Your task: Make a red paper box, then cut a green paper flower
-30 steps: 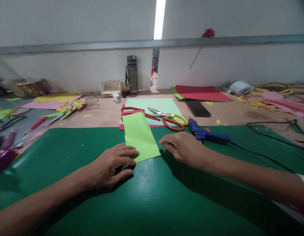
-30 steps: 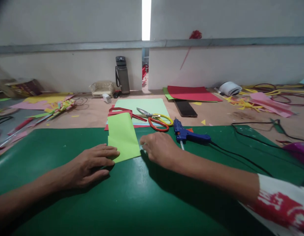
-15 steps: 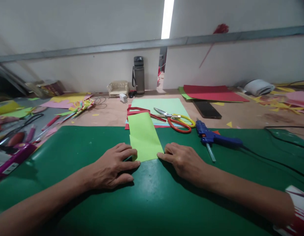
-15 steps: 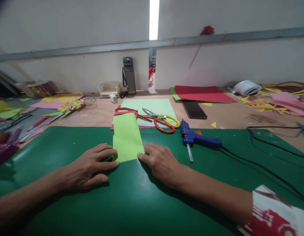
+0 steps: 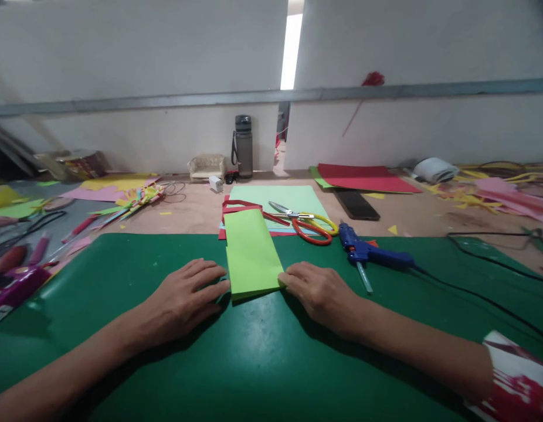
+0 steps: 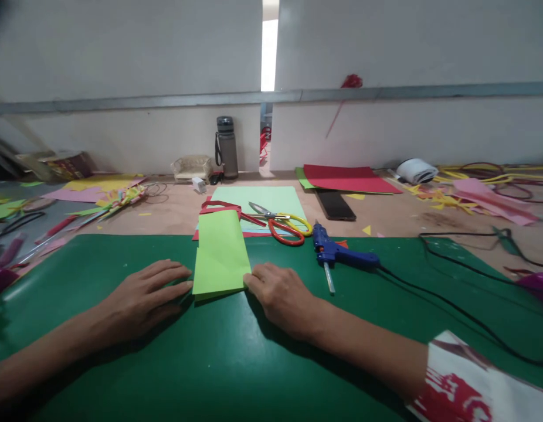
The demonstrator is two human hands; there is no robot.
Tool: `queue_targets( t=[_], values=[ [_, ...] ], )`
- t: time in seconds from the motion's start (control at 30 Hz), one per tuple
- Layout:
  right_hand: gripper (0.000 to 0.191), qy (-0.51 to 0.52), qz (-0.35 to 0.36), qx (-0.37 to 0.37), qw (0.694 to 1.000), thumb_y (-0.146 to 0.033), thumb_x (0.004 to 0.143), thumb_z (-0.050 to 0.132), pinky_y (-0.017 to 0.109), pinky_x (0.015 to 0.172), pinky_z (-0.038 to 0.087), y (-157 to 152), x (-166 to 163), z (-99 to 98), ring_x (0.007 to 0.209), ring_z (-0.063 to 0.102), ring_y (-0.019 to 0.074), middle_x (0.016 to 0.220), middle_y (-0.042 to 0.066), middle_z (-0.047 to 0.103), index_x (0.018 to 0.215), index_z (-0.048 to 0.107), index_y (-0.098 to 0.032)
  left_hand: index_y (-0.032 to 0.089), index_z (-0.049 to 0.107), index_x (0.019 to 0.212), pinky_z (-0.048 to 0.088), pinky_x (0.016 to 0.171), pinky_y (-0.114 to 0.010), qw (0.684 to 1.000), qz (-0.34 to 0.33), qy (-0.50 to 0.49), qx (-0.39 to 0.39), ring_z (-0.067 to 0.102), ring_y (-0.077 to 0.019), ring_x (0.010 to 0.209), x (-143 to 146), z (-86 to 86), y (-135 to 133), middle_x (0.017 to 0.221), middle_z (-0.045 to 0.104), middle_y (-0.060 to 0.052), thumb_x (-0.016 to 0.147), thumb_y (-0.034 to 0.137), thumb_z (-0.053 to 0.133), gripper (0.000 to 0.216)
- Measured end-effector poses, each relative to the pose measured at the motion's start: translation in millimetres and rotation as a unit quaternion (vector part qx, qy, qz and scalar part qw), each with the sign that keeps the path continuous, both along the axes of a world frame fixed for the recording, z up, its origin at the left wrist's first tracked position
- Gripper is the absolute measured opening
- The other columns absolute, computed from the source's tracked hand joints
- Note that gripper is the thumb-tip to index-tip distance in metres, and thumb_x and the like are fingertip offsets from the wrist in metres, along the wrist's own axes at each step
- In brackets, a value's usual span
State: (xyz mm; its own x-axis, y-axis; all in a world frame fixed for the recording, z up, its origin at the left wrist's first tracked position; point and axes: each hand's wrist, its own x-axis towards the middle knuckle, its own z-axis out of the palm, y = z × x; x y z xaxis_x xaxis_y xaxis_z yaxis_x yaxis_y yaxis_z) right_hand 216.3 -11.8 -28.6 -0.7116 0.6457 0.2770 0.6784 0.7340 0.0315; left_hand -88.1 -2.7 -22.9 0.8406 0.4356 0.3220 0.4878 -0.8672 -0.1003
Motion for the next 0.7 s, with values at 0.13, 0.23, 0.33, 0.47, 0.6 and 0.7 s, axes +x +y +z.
queue_targets(
  t=[0.13, 0.23, 0.33, 0.47, 0.6, 0.7],
  values=[
    [0.014, -0.078, 0.019, 0.037, 0.996, -0.010, 0.090, 0.047, 0.028, 0.052, 0.031, -1.1, -4.1, 5.2, 0.068, 0.053, 0.0196, 0.081, 0.009, 0.062, 0.095, 0.060, -0.010, 0.013, 0.045, 0.128, 0.041, 0.095, -0.044, 0.994, -0.025, 0.051, 0.096, 0.051, -0.0269, 0.113, 15.5, 6.0, 14.4, 0.121, 0.059, -0.014, 0.091, 0.012, 0.042, 0.037],
    [0.015, -0.128, 0.042, 0.074, 0.988, -0.007, 0.088, 0.045, 0.029, 0.050, 0.033, -1.7, -8.8, 9.4, 0.065, 0.054, 0.0203, 0.079, 0.010, 0.061, 0.094, 0.059, -0.008, 0.012, 0.047, 0.125, 0.044, 0.090, -0.040, 0.990, 0.000, 0.040, 0.135, 0.055, -0.0255, 0.103, 19.6, 13.9, 17.7, 0.109, 0.063, -0.013, 0.091, 0.014, 0.046, 0.034],
    [0.019, -0.168, 0.076, 0.115, 0.976, -0.002, 0.086, 0.041, 0.029, 0.046, 0.032, -2.0, -14.4, 13.2, 0.060, 0.053, 0.0200, 0.072, 0.010, 0.059, 0.086, 0.059, -0.007, 0.017, 0.048, 0.126, 0.041, 0.092, -0.043, 0.988, 0.010, 0.079, 0.135, 0.050, -0.0292, 0.114, 19.6, 15.3, 19.5, 0.123, 0.057, -0.014, 0.091, 0.012, 0.043, 0.036],
    [0.023, -0.177, 0.080, 0.145, 0.970, 0.001, 0.084, 0.037, 0.028, 0.043, 0.029, -1.7, -19.7, 16.4, 0.053, 0.051, 0.0183, 0.063, 0.009, 0.057, 0.076, 0.056, -0.009, 0.023, 0.046, 0.130, 0.038, 0.098, -0.046, 0.990, 0.003, 0.123, 0.073, 0.045, -0.0295, 0.123, 23.8, 8.0, 25.4, 0.134, 0.052, -0.011, 0.090, 0.014, 0.046, 0.042],
    [0.022, -0.153, 0.066, 0.164, 0.972, 0.002, 0.083, 0.039, 0.027, 0.043, 0.027, 0.5, -17.4, 14.1, 0.052, 0.050, 0.0177, 0.063, 0.008, 0.057, 0.076, 0.056, -0.010, 0.022, 0.047, 0.130, 0.041, 0.098, -0.045, 0.998, 0.000, 0.033, 0.057, 0.044, -0.0289, 0.125, 31.0, 0.7, 38.5, 0.132, 0.053, -0.012, 0.088, 0.015, 0.049, 0.043],
    [0.020, -0.082, 0.053, 0.151, 0.984, -0.001, 0.084, 0.041, 0.028, 0.044, 0.027, 0.0, -13.5, 12.2, 0.054, 0.050, 0.0177, 0.065, 0.007, 0.058, 0.075, 0.055, -0.012, 0.018, 0.049, 0.128, 0.043, 0.098, -0.045, 0.996, -0.008, -0.083, 0.033, 0.044, -0.0284, 0.126, 37.0, -0.7, 50.0, 0.129, 0.057, -0.013, 0.085, 0.020, 0.055, 0.043]
  ],
)
